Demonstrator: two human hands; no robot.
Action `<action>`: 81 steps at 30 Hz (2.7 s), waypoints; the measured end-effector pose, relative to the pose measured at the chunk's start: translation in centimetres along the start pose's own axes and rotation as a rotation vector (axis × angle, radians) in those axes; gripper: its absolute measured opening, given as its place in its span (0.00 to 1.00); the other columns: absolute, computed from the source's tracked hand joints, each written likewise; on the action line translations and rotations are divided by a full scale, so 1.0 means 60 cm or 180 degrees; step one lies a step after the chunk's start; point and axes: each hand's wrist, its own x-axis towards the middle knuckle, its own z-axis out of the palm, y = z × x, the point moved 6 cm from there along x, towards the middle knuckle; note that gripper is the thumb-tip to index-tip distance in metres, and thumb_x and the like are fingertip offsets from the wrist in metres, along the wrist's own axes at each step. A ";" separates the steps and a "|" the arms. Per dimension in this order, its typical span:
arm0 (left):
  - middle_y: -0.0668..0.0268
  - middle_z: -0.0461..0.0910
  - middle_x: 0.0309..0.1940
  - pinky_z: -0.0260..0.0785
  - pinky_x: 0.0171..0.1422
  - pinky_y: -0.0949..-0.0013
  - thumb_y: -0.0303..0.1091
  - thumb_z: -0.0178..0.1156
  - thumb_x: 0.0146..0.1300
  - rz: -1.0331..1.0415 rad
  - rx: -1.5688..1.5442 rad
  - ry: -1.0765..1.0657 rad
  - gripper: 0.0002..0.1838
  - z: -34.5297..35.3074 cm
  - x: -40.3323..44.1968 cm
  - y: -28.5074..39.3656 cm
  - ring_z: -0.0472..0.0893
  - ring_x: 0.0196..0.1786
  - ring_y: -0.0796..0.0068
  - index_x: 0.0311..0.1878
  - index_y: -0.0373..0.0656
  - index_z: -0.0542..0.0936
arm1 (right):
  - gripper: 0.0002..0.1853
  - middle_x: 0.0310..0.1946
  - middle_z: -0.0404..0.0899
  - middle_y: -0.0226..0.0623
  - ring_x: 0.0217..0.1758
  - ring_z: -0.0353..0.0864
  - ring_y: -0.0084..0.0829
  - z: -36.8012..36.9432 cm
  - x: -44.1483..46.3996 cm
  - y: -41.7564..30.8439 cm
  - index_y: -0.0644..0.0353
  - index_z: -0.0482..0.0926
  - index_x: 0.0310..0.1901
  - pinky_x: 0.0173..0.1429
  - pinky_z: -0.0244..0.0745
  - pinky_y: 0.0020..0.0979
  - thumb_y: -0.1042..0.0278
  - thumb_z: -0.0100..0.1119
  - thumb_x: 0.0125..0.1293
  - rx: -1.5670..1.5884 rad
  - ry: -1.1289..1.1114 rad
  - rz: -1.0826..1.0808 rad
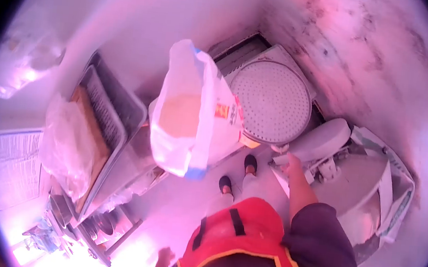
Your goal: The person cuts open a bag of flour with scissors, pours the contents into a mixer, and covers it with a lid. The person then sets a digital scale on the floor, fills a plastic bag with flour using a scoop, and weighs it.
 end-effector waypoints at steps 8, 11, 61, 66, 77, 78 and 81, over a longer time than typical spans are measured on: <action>0.62 0.77 0.40 0.74 0.30 0.61 0.37 0.50 0.63 -0.1533 -0.4957 -0.0642 0.18 0.102 0.015 0.018 0.80 0.37 0.61 0.56 0.46 0.70 | 0.26 0.45 0.71 0.38 0.44 0.72 0.34 0.063 0.204 -0.007 0.62 0.70 0.49 0.44 0.69 0.40 0.52 0.59 0.54 -0.0071 -0.0247 0.0097; 0.62 0.75 0.46 0.75 0.35 0.59 0.39 0.47 0.64 -0.2088 -0.4329 -0.0423 0.20 0.054 0.001 0.033 0.79 0.42 0.60 0.59 0.47 0.67 | 0.27 0.47 0.70 0.40 0.47 0.70 0.34 0.072 0.240 -0.008 0.65 0.69 0.49 0.47 0.70 0.38 0.52 0.59 0.53 0.0135 -0.0550 0.0181; 0.59 0.74 0.40 0.72 0.44 0.63 0.41 0.55 0.60 0.1450 -0.3857 -0.0865 0.18 -0.139 0.307 0.277 0.76 0.40 0.63 0.49 0.41 0.69 | 0.03 0.18 0.69 0.33 0.16 0.67 0.28 -1.030 -0.559 0.209 0.57 0.69 0.20 0.29 0.77 0.34 0.73 0.51 0.40 0.2272 0.0589 -0.1882; 0.57 0.73 0.46 0.72 0.47 0.61 0.43 0.53 0.61 0.1166 -0.3390 -0.0780 0.20 -0.109 0.276 0.367 0.77 0.44 0.61 0.51 0.41 0.68 | 0.04 0.19 0.68 0.31 0.20 0.67 0.25 -1.151 -0.511 0.263 0.58 0.68 0.23 0.37 0.78 0.46 0.74 0.50 0.40 0.2445 0.0861 -0.1543; 0.56 0.76 0.41 0.73 0.39 0.67 0.41 0.52 0.61 0.1235 -0.2969 -0.0257 0.19 -0.149 0.066 0.558 0.79 0.39 0.66 0.49 0.37 0.69 | 0.08 0.16 0.68 0.29 0.16 0.65 0.24 -1.209 -0.465 0.233 0.56 0.69 0.23 0.20 0.65 0.26 0.63 0.57 0.50 0.1971 0.0757 -0.1719; 0.56 0.76 0.40 0.73 0.39 0.67 0.41 0.52 0.61 0.1213 -0.2972 -0.0203 0.19 -0.146 0.059 0.562 0.79 0.38 0.66 0.48 0.37 0.70 | 0.08 0.16 0.68 0.30 0.15 0.64 0.24 -1.206 -0.470 0.231 0.55 0.70 0.22 0.20 0.65 0.27 0.63 0.56 0.50 0.1908 0.0756 -0.1717; 0.56 0.77 0.39 0.72 0.38 0.67 0.41 0.52 0.61 0.1296 -0.3146 -0.0217 0.18 -0.137 0.063 0.552 0.79 0.37 0.67 0.47 0.37 0.71 | 0.09 0.20 0.72 0.31 0.20 0.70 0.27 -1.175 -0.508 0.222 0.56 0.71 0.26 0.23 0.69 0.29 0.60 0.55 0.52 0.1883 0.0674 -0.1591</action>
